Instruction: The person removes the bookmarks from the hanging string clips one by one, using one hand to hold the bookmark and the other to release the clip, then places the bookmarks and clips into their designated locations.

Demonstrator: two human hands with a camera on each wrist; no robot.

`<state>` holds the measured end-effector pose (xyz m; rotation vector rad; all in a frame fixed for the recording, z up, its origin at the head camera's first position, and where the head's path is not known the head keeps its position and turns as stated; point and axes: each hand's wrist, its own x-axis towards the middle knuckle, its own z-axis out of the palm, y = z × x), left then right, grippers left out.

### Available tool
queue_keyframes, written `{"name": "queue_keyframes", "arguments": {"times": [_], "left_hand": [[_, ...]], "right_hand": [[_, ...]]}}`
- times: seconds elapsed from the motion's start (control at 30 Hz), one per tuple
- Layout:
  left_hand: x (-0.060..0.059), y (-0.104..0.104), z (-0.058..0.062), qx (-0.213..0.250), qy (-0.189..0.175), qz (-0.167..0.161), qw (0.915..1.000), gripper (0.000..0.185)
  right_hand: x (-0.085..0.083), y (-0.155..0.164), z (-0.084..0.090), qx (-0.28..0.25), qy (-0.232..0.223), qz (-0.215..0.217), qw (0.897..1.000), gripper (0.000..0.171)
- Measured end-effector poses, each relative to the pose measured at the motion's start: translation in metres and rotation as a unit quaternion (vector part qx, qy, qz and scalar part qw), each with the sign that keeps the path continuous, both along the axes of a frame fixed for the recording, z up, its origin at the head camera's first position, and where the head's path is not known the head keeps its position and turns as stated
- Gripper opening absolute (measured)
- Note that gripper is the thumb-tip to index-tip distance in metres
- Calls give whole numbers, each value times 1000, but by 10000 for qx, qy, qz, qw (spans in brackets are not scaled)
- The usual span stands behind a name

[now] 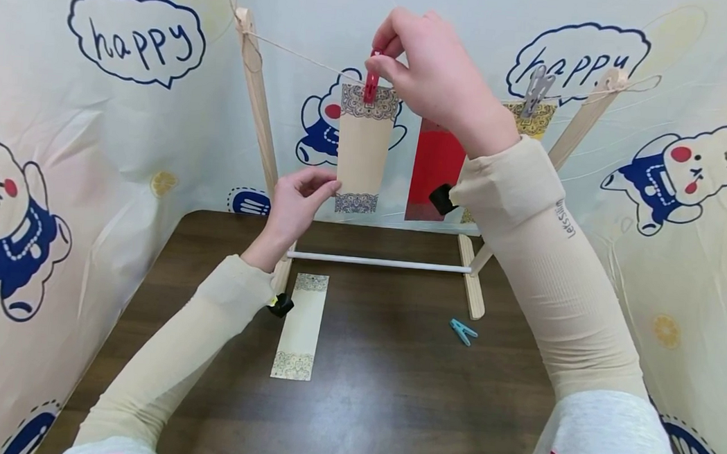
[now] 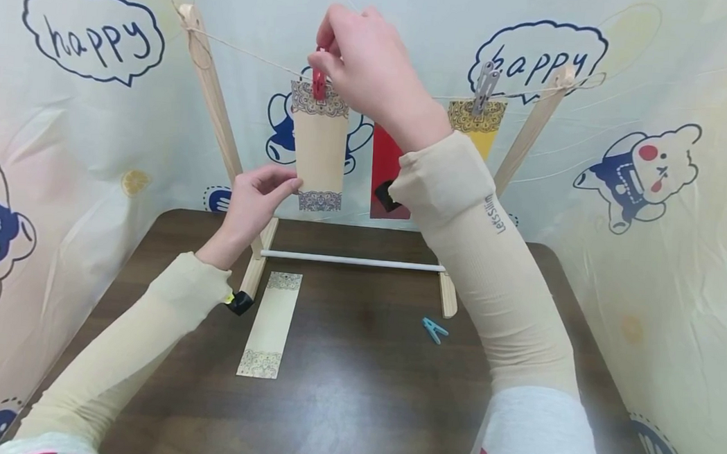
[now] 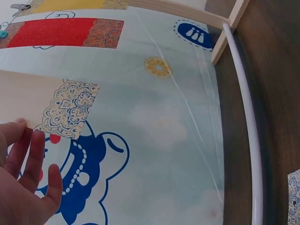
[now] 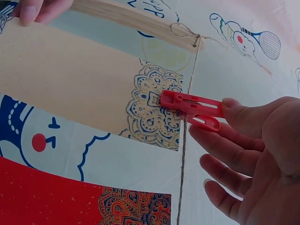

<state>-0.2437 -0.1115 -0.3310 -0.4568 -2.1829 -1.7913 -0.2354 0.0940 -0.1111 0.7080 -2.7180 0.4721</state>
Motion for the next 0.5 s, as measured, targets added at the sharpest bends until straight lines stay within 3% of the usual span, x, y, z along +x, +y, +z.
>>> {"name": "queue_keyframes", "arguments": {"times": [0.5], "left_hand": [[1, -2, 2, -57, -97, 3, 9999, 24]], "right_hand": [[2, 1, -6, -277, 438, 30, 9986, 30]]}}
